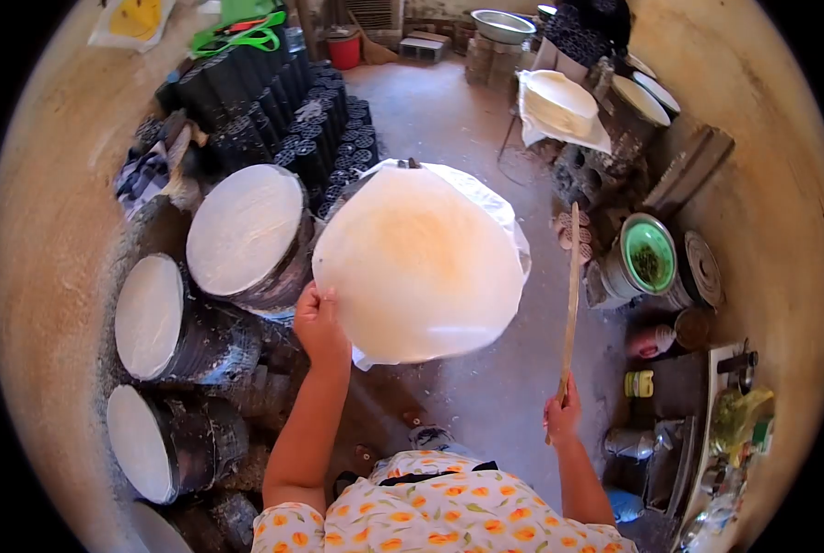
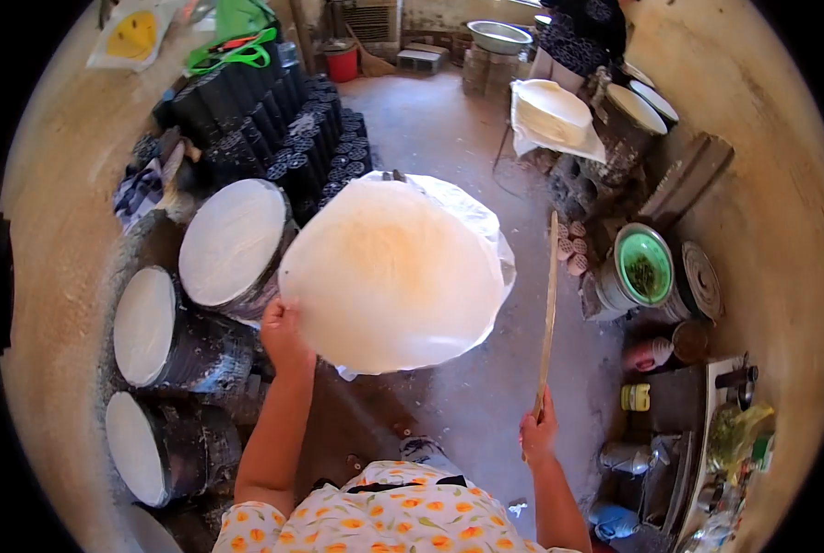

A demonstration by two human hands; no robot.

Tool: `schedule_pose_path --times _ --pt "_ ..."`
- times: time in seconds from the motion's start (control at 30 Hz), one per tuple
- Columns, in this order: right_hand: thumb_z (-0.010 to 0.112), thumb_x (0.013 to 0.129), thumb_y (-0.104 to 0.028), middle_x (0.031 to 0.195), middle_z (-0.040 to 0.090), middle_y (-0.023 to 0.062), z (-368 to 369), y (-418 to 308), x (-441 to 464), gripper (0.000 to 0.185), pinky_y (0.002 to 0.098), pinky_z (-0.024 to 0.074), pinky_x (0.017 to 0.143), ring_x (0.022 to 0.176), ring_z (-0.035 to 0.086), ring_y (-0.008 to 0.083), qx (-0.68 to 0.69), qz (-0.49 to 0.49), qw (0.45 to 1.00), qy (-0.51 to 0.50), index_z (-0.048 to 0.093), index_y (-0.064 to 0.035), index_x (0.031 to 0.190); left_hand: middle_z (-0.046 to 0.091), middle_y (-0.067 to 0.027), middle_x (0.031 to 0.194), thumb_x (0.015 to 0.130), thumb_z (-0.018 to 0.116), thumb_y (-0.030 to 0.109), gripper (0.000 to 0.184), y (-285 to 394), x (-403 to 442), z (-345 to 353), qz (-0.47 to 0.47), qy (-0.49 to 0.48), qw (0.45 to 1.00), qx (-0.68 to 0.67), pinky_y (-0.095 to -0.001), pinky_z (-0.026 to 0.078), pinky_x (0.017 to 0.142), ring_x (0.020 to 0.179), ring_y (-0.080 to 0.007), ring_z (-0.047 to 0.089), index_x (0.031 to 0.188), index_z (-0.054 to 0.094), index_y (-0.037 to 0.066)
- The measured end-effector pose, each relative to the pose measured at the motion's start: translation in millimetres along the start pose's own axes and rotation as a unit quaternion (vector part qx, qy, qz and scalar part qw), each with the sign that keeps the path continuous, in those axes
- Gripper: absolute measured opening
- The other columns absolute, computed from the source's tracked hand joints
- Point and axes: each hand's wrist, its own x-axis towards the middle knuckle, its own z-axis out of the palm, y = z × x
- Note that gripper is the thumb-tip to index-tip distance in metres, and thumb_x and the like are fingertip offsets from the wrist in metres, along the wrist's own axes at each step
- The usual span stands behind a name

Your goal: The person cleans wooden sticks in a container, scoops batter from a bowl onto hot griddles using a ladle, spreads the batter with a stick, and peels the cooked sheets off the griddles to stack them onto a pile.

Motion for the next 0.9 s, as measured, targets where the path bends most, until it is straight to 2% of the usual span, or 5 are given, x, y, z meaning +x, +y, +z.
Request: schedule_pose_path --times 0.27,0.4,0.63,0.7,0.9 --pt "0.039 0.078 0.006 0.061 0.049 0.0009 -20.2 35.2 -23.0 0.072 0.0221 0.0391 0.035 0.042 0.043 0.0079 -0.014 0.019 1.0 0.02 0.025 -0.0152 0.146 0.06 -0.0017 0.081 0.09 0.056 0.011 0.007 -189.7 19.7 -27.2 -0.261 0.087 0.952 0.137 -0.0258 0.045 0.056 0.066 -0.0111 0.054 0.091 0.059 0.005" --pt "0.041 0.08 0.006 0.062 0.047 0.0003 10.7 17.2 -5.5 0.071 0.0225 0.0393 0.038 0.045 0.042 0.0078 -0.029 0.067 0.996 -0.042 0.026 -0.0155 0.146 0.059 -0.0062 0.088 0.092 0.052 0.013 0.017 -168.6 11.8 -58.0 -0.323 0.013 0.934 0.15 -0.0305 0.052 0.062 0.076 -0.0179 0.059 0.107 0.056 0.007" --pt "0.044 0.083 0.005 0.06 0.046 -0.001 126.6 -12.4 55.2 0.064 0.022 0.04 0.042 0.046 0.044 0.0071 -0.173 -0.159 0.922 -0.307 0.034 -0.014 0.143 0.061 -0.0135 0.102 0.088 0.056 0.007 0.036 -49.4 -105.6 -187.3 -0.349 0.208 0.904 0.132 -0.0342 0.055 0.072 0.085 -0.0217 0.062 0.123 0.05 0.001" --pt "0.043 0.082 0.008 0.074 0.059 0.0024 171.0 -40.2 63.2 0.06 0.0213 0.041 0.052 0.052 0.046 0.0089 -0.286 -0.34 0.816 -0.37 0.04 -0.01 0.139 0.061 -0.0135 0.099 0.087 0.056 0.004 0.033 -28.5 -166.5 -232.8 -0.336 0.317 0.882 0.097 -0.0351 0.056 0.073 0.085 -0.0222 0.063 0.121 0.052 0.002" --pt "0.038 0.081 0.01 0.129 0.055 0.0089 321.1 -52.6 46.3 0.058 0.0203 0.0432 0.071 0.087 0.055 0.0106 -0.194 -0.413 0.719 -0.525 0.041 -0.0041 0.137 0.062 -0.0136 0.086 0.088 0.054 0.003 0.029 11.2 -383.8 -290.8 -0.262 0.611 0.745 -0.066 -0.0359 0.057 0.063 0.068 -0.0241 0.065 0.117 0.053 0.005"
